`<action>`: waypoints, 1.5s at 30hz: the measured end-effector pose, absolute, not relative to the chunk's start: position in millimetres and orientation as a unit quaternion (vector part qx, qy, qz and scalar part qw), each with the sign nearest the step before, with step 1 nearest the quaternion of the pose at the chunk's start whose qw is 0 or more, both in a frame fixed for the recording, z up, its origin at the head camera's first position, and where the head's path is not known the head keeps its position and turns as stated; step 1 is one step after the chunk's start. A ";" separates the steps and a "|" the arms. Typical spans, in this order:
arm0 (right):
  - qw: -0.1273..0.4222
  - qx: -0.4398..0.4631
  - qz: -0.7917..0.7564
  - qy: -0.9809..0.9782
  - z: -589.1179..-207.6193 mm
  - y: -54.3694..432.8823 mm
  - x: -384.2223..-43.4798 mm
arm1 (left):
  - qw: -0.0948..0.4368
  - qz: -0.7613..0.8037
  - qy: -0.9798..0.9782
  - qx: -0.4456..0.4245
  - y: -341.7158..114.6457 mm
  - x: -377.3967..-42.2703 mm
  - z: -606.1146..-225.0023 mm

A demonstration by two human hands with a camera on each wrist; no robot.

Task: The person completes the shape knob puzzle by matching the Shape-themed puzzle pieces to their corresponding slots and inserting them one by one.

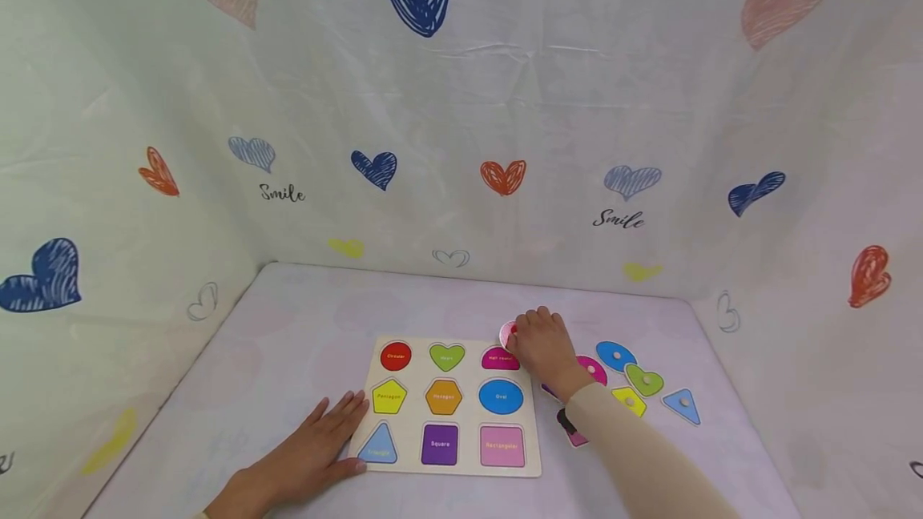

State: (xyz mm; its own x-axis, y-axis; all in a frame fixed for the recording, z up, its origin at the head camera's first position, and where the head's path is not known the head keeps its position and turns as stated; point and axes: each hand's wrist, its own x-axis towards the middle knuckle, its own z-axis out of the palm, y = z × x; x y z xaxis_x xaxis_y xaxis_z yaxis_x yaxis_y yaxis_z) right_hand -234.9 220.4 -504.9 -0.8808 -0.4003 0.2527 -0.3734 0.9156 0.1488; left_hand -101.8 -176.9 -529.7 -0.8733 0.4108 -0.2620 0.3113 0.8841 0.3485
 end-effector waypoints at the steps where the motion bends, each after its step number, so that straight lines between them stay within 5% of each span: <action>1: 0.142 0.204 -0.049 -0.967 -505.1 215.9 -234.4 | 0.167 0.149 0.956 0.188 -176.8 -101.9 -529.6; 45: 0.049 0.267 -0.057 -0.961 -510.7 40.9 -235.6 | 0.163 0.157 0.953 0.199 -179.7 -103.7 -534.2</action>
